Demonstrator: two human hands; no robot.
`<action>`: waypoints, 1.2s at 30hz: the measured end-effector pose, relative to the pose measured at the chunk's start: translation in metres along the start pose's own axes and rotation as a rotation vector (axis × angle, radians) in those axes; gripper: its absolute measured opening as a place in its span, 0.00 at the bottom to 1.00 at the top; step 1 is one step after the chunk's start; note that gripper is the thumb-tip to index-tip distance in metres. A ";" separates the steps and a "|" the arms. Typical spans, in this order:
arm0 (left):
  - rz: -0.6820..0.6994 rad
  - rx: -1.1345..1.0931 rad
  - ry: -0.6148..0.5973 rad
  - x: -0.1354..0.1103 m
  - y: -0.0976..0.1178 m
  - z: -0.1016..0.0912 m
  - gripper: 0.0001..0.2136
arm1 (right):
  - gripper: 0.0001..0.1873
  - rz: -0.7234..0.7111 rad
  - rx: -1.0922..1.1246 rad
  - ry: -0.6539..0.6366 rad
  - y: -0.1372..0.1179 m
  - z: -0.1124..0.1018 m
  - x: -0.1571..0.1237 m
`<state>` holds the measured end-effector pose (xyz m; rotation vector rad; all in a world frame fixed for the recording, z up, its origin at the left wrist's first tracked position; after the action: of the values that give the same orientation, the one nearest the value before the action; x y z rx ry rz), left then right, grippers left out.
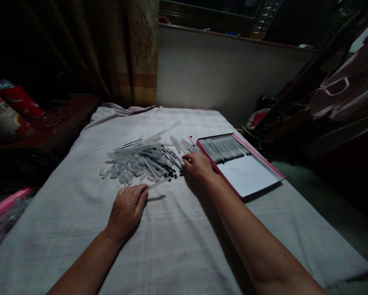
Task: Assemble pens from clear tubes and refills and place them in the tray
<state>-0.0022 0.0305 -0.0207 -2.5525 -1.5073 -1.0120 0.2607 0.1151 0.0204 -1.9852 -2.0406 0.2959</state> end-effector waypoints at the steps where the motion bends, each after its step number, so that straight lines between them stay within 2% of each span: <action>1: -0.010 0.005 -0.003 0.000 0.000 0.000 0.14 | 0.16 0.003 -0.073 -0.014 -0.001 0.001 0.006; 7: -0.082 -0.020 -0.040 -0.001 -0.001 0.000 0.13 | 0.19 -0.017 -0.244 -0.110 -0.014 0.007 0.027; 10: -0.104 -0.038 -0.045 0.000 -0.001 -0.001 0.12 | 0.19 0.005 -0.248 -0.091 -0.016 0.003 0.026; 13: -0.121 -0.041 -0.021 0.000 -0.001 0.000 0.11 | 0.17 0.052 -0.172 -0.008 -0.010 -0.006 0.013; 16: -0.121 -0.028 -0.006 0.000 -0.002 0.001 0.11 | 0.14 0.076 0.120 0.156 0.001 -0.011 -0.013; 19: -0.112 -0.011 0.008 0.000 -0.004 0.002 0.11 | 0.10 0.073 0.622 0.310 0.012 -0.006 -0.044; 22: -0.116 -0.015 0.013 0.000 -0.005 0.002 0.12 | 0.11 0.152 1.111 0.357 0.016 0.004 -0.068; 25: -0.118 -0.019 0.017 0.000 -0.006 0.001 0.12 | 0.18 0.278 1.416 0.362 0.014 0.009 -0.080; 29: -0.111 -0.017 0.020 0.000 -0.006 0.001 0.12 | 0.22 0.293 1.490 0.432 0.010 0.005 -0.083; 36: -0.053 0.001 0.029 0.000 -0.005 0.001 0.11 | 0.20 0.243 1.461 0.497 0.013 0.002 -0.085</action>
<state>-0.0058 0.0339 -0.0230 -2.4985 -1.5751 -1.0484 0.2735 0.0312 0.0097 -1.1070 -0.7302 0.8894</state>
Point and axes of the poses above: each hand's wrist, its own x-axis towards the middle knuckle, its own z-axis out of the palm, y = z × x, the point moved 2 cm from there along x, towards the middle knuckle, and after that the axes turned 4 degrees about x, right-handed, at the moved point
